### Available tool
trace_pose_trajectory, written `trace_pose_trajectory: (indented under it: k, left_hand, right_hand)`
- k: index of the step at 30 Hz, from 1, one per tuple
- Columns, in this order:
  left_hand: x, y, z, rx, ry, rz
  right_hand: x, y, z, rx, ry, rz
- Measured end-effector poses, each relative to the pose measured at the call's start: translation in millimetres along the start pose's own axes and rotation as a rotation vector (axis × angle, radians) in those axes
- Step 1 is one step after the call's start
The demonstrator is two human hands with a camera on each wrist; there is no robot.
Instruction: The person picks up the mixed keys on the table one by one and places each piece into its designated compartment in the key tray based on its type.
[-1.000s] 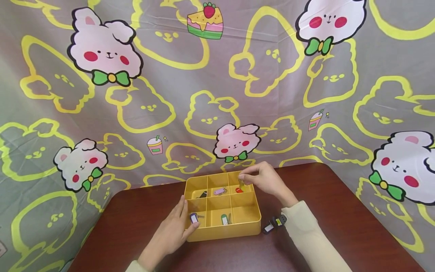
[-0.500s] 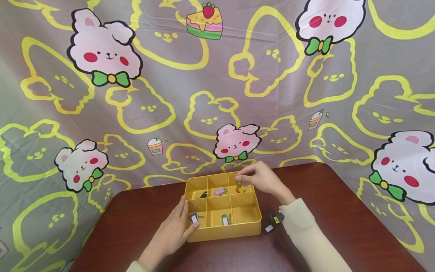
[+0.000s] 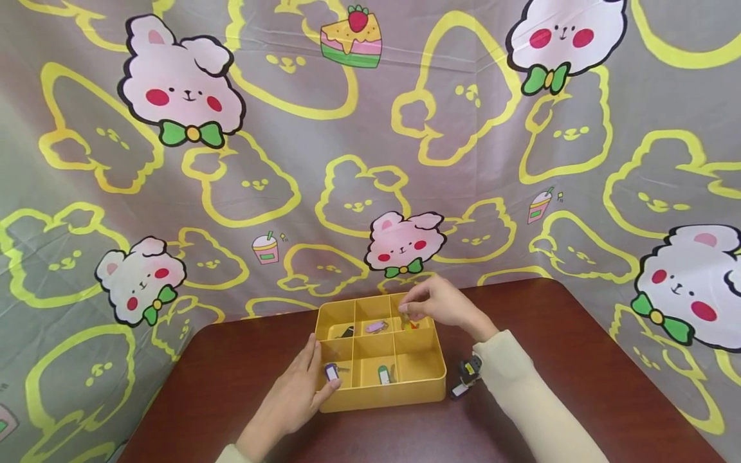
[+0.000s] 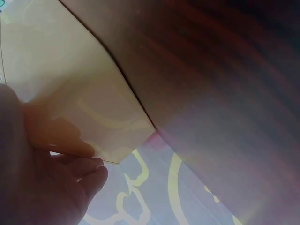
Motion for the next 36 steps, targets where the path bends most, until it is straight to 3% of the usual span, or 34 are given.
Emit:
trace_pose_trajectory:
  k: [20,36]
  left_hand:
    - [-2.8,0.8,2.5,0.006,-0.009,0.012]
    - [1.5,-0.6,0.1,-0.011,0.007,-0.017]
  right_hand:
    - [-24.6,9.4,-5.2,-0.043,-0.055,0.204]
    - [-39.7,13.6,-11.6,-0.104,-0.093,0.27]
Point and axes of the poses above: each hand's wrist, its own y-axis towards the middle knuckle, its own x-axis out of the back of the hand, z = x × y, the point moved 9 cm from there along y, towards the middle knuckle, and after that the axes turned 11 degrees about y, right-handed, at the moved point
